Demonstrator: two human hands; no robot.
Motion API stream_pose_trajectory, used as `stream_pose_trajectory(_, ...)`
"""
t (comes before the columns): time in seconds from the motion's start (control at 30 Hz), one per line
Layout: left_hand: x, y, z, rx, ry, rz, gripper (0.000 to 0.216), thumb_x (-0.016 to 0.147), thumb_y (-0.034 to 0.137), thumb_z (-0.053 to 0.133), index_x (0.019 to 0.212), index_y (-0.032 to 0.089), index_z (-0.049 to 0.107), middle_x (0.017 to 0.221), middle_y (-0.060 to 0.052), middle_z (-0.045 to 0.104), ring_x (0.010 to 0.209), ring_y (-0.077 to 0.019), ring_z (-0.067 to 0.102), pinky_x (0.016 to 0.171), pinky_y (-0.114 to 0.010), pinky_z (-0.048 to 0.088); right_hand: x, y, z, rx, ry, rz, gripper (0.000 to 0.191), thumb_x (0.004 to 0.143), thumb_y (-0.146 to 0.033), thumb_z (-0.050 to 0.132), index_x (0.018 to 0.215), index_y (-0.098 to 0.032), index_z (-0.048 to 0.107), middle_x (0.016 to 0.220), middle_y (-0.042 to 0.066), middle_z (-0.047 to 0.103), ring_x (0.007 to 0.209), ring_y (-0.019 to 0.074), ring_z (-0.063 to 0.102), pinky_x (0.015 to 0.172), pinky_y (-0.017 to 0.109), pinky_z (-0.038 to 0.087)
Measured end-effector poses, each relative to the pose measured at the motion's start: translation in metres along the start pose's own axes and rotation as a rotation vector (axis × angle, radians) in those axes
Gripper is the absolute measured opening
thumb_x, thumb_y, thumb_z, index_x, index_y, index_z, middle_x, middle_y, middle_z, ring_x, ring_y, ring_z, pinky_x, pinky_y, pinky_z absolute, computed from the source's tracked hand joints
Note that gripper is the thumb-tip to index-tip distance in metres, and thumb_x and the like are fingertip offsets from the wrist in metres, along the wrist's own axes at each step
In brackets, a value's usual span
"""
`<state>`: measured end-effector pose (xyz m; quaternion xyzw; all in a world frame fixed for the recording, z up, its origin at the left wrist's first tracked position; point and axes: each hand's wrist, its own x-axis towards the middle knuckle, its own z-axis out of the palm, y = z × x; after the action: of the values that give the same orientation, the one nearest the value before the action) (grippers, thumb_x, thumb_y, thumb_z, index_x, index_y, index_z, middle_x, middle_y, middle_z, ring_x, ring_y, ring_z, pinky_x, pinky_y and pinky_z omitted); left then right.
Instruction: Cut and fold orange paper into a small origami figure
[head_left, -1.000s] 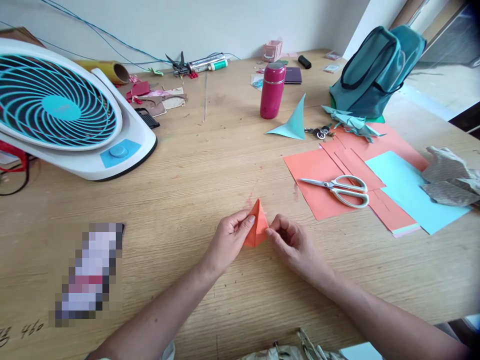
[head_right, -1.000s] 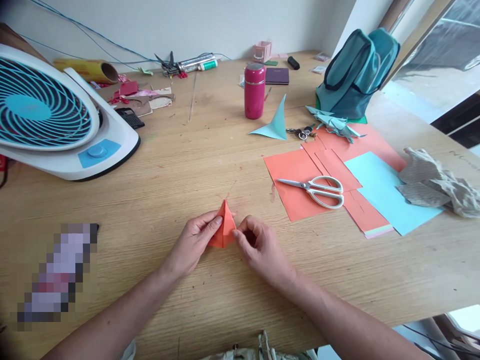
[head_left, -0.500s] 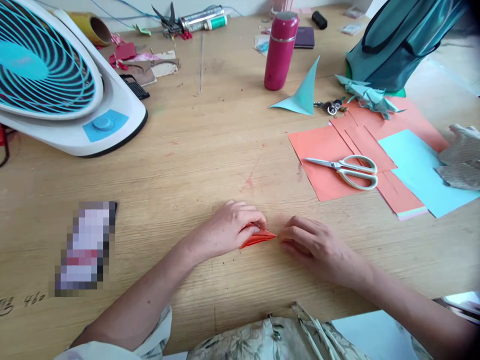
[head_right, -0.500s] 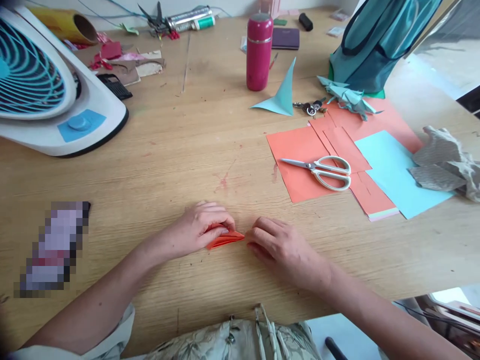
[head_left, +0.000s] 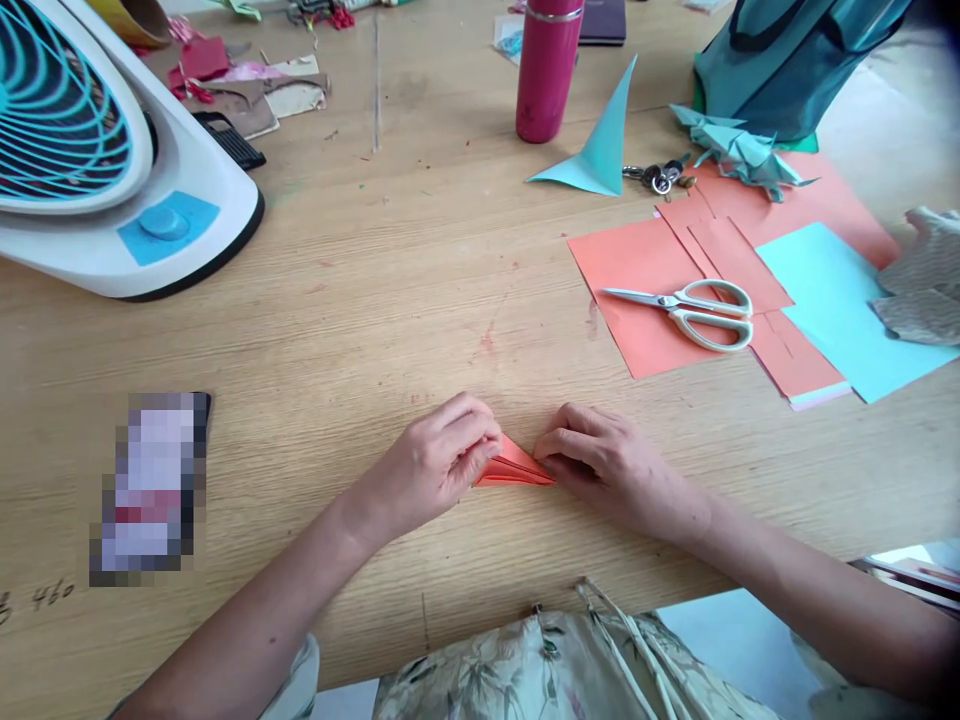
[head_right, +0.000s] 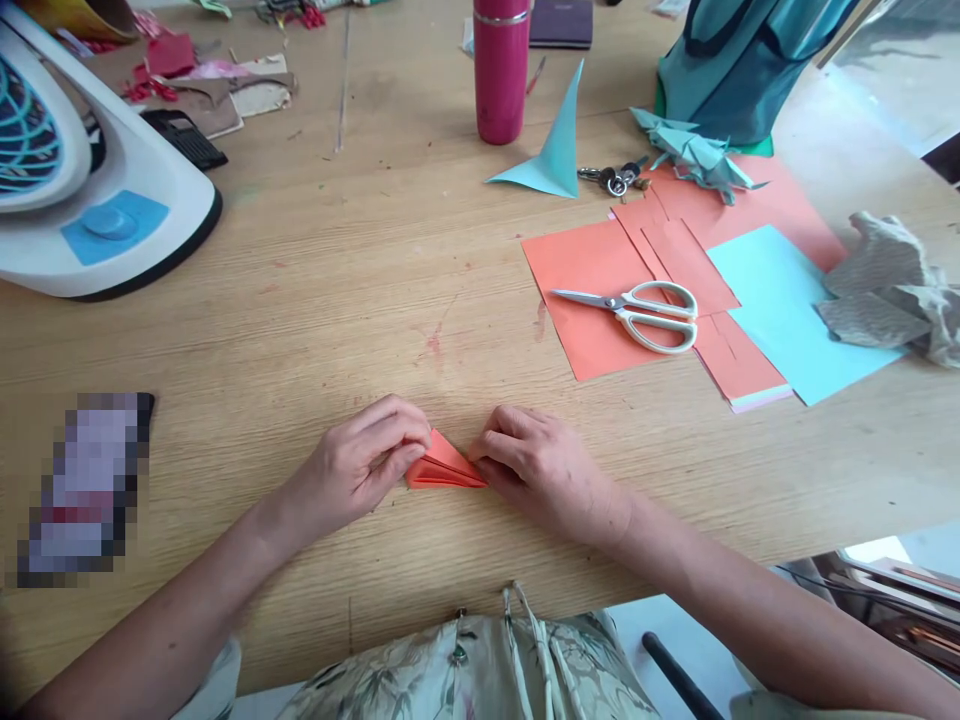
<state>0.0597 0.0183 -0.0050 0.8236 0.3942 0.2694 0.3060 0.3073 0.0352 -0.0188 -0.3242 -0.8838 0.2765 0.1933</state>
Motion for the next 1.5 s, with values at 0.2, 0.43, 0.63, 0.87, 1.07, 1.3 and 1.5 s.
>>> stream_pose_trajectory(0.2,-0.008,0.007,0.000,0.100,-0.096,0.043,0.024,0.091,0.039,0.068,0.088,0.016,0.061,0.100,-0.008,0.061,0.092,-0.0199,0.057,0.085,-0.035,0.048,-0.002,0.002,-0.001,0.085,0.017,0.016,0.015,0.098,-0.015,0.053,0.091,-0.017,0.065,0.086,0.004,0.058,0.076,0.0146,0.053,0.068,0.028,0.040)
stream_pose_trajectory(0.43,-0.004,0.005,0.008,0.184,-0.081,0.028,0.014,0.095,0.018,0.058,0.082,0.015,0.061,0.092,-0.007,0.061,0.088,-0.0182,0.056,0.080,-0.033,0.047,-0.009,0.002,-0.009,0.174,-0.040,0.000,0.014,0.099,-0.013,0.054,0.100,-0.021,0.066,0.088,0.002,0.059,0.079,0.0142,0.054,0.073,0.029,0.038)
stream_pose_trajectory(0.63,-0.001,0.006,0.010,0.207,-0.075,0.002,0.018,0.092,0.012,0.055,0.075,0.016,0.057,0.088,-0.005,0.060,0.084,-0.0174,0.056,0.074,-0.030,0.046,-0.009,-0.001,-0.008,0.107,-0.104,0.003,0.009,0.096,-0.022,0.062,0.104,-0.021,0.066,0.093,0.003,0.061,0.084,0.0167,0.054,0.076,0.033,0.037)
stream_pose_trajectory(0.87,0.001,0.007,0.010,0.256,-0.085,0.007,0.016,0.091,0.011,0.056,0.076,0.015,0.056,0.087,-0.005,0.059,0.081,-0.0176,0.054,0.072,-0.030,0.046,-0.004,-0.008,-0.007,0.075,-0.113,0.064,0.007,0.091,-0.015,0.064,0.096,-0.020,0.065,0.089,0.003,0.059,0.083,0.0175,0.053,0.076,0.033,0.037)
stream_pose_trajectory(1.07,0.003,0.008,0.010,0.259,-0.097,-0.004,0.016,0.091,0.010,0.055,0.076,0.016,0.055,0.086,-0.005,0.058,0.080,-0.0175,0.053,0.072,-0.030,0.046,-0.002,-0.012,-0.007,0.068,-0.111,0.112,0.009,0.090,-0.012,0.062,0.095,-0.020,0.065,0.087,0.002,0.057,0.081,0.0176,0.053,0.075,0.032,0.036)
stream_pose_trajectory(1.3,0.003,0.007,0.010,0.235,-0.096,0.003,0.017,0.090,0.009,0.056,0.075,0.018,0.053,0.086,-0.005,0.057,0.079,-0.0172,0.052,0.071,-0.030,0.046,-0.002,-0.012,-0.003,0.025,-0.081,0.120,0.012,0.095,-0.012,0.054,0.090,-0.019,0.062,0.083,0.004,0.056,0.078,0.0182,0.051,0.072,0.033,0.036)
stream_pose_trajectory(1.5,0.003,0.004,0.011,0.238,-0.097,0.023,0.018,0.090,0.010,0.056,0.074,0.017,0.052,0.086,-0.006,0.057,0.080,-0.0178,0.053,0.071,-0.030,0.046,-0.016,0.002,-0.015,0.020,-0.126,-0.107,0.024,0.099,-0.012,0.045,0.115,-0.018,0.063,0.097,0.009,0.061,0.084,0.0196,0.054,0.076,0.035,0.042)
